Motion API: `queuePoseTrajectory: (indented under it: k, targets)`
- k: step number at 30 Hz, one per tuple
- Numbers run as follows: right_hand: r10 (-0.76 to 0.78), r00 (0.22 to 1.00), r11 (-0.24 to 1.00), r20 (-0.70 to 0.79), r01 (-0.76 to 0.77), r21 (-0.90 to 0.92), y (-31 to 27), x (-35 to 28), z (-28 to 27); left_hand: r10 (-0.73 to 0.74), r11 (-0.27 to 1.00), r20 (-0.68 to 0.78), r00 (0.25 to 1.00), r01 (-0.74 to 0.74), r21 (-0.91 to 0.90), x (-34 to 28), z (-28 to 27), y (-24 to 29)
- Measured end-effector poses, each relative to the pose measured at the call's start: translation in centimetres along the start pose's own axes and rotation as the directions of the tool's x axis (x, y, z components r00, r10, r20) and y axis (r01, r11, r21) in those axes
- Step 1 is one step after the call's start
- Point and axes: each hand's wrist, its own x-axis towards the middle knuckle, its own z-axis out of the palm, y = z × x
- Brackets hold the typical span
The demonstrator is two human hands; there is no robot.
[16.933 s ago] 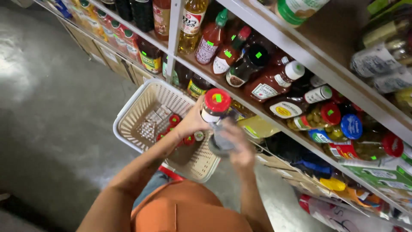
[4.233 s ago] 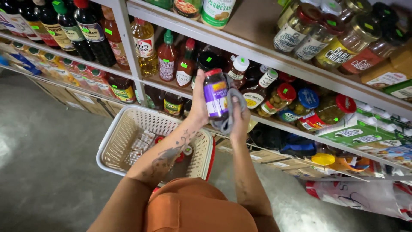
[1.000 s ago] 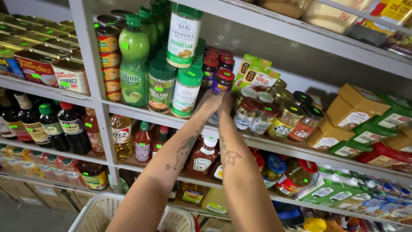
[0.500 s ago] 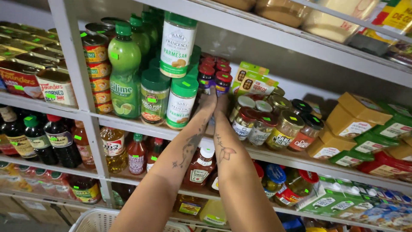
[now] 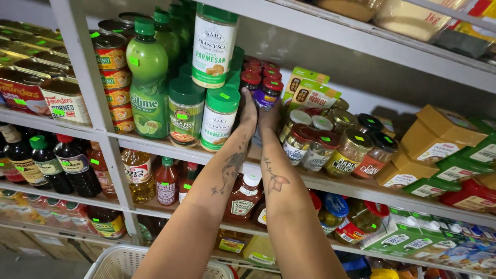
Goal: Wiping down glass jars of food products and organizing them on grocery store shelves.
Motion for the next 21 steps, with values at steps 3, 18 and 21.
queuePoseTrajectory:
  k: [3, 18, 21]
  targets:
    - [-0.100, 0.995, 0.995, -0.008, 0.101, 0.029, 0.8, 0.4, 0.3, -0.046, 0.998, 0.023, 0.999, 0.045, 0.051, -0.2, -0.2, 0.3]
    - [-0.026, 0.989, 1.000, 0.147, 0.026, -0.003, -4.1, -3.0, -2.8, -0.146, 0.967, 0.047, 0.988, 0.132, 0.217, -1.4, -0.2, 2.0]
    - [-0.013, 0.986, 0.998, 0.165, 0.022, -0.052, -3.2, -2.4, -2.1, -0.144, 0.966, 0.045, 0.989, 0.131, 0.224, -1.0, -0.3, 1.7]
